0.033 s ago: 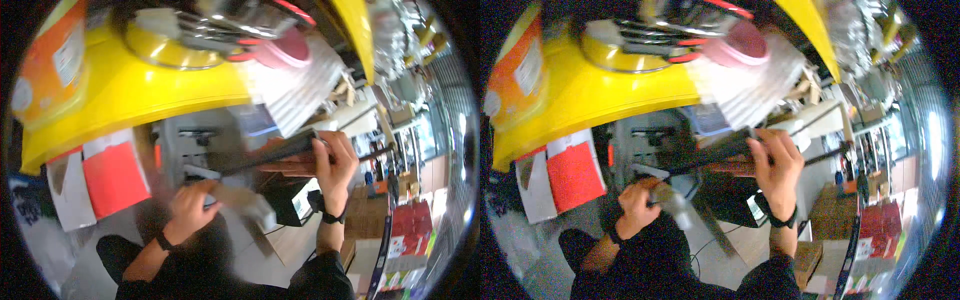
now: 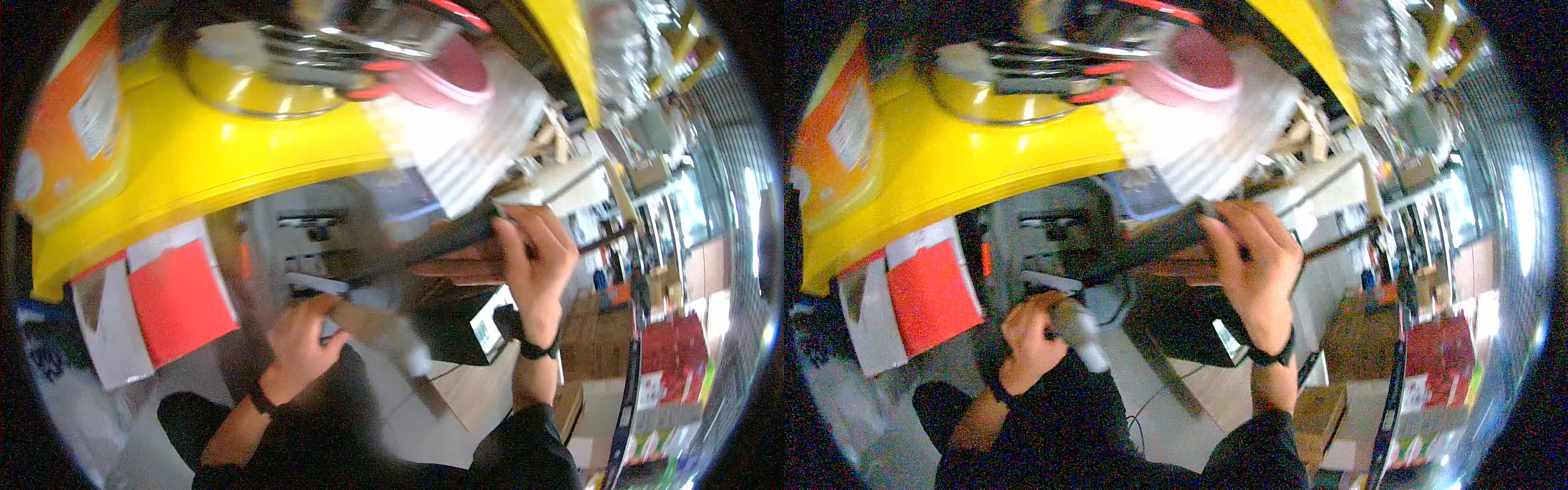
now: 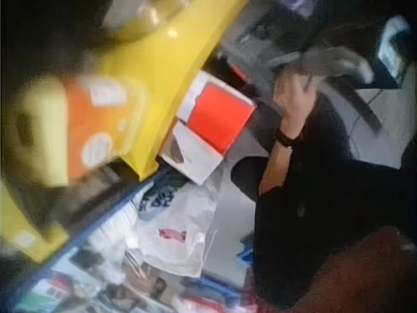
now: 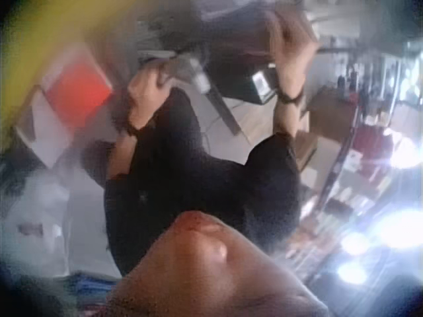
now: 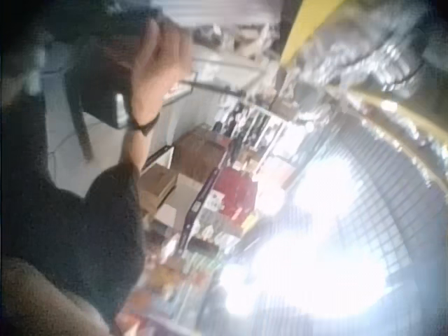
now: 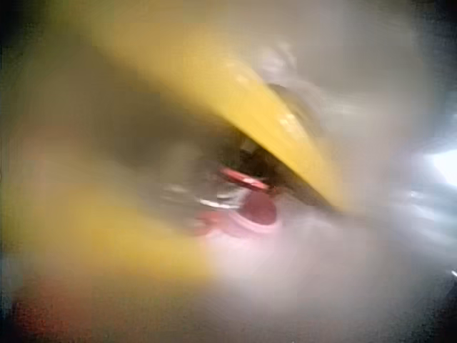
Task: The person assembles a mop by removing components from a box, attaching a cloth to the mop head base, and connecting the base to the handle pole.
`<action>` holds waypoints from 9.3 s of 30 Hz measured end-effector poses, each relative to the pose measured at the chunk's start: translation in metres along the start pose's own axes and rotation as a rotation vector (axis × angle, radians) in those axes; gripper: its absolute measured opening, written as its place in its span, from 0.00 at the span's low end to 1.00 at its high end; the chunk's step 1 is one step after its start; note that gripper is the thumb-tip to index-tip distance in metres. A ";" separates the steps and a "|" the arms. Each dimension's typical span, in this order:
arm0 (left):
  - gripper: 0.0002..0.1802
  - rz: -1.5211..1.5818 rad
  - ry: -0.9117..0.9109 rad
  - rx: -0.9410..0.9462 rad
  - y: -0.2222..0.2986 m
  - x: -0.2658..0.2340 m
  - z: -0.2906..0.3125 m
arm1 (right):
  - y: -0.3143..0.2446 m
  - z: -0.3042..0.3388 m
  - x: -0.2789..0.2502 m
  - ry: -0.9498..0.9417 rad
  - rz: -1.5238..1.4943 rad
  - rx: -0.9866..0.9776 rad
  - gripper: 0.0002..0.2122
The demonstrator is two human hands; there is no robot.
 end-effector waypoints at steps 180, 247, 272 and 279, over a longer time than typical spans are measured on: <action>0.26 1.245 0.799 -0.429 -0.118 -0.212 0.072 | -0.133 0.119 -0.017 -0.242 -0.908 -0.224 0.06; 0.43 -0.555 -0.394 -0.226 -0.033 -0.144 0.007 | -0.071 0.006 -0.073 -0.008 -0.664 0.060 0.18; 0.18 -0.159 -0.835 -0.046 0.020 0.041 -0.077 | -0.038 0.120 0.102 -0.735 -1.197 0.486 0.15; 0.15 -0.148 -0.669 -0.092 0.056 0.001 -0.101 | -0.036 0.129 0.097 -0.772 -1.279 0.592 0.17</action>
Point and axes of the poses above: each hand's wrist, its own z-axis away from the middle knuckle, its own x-axis out of the palm, y = z × x, the point moved 8 cm from there along -z, towards the middle knuckle, and after that the axes turned 7 degrees about z, right-handed, at the moved point
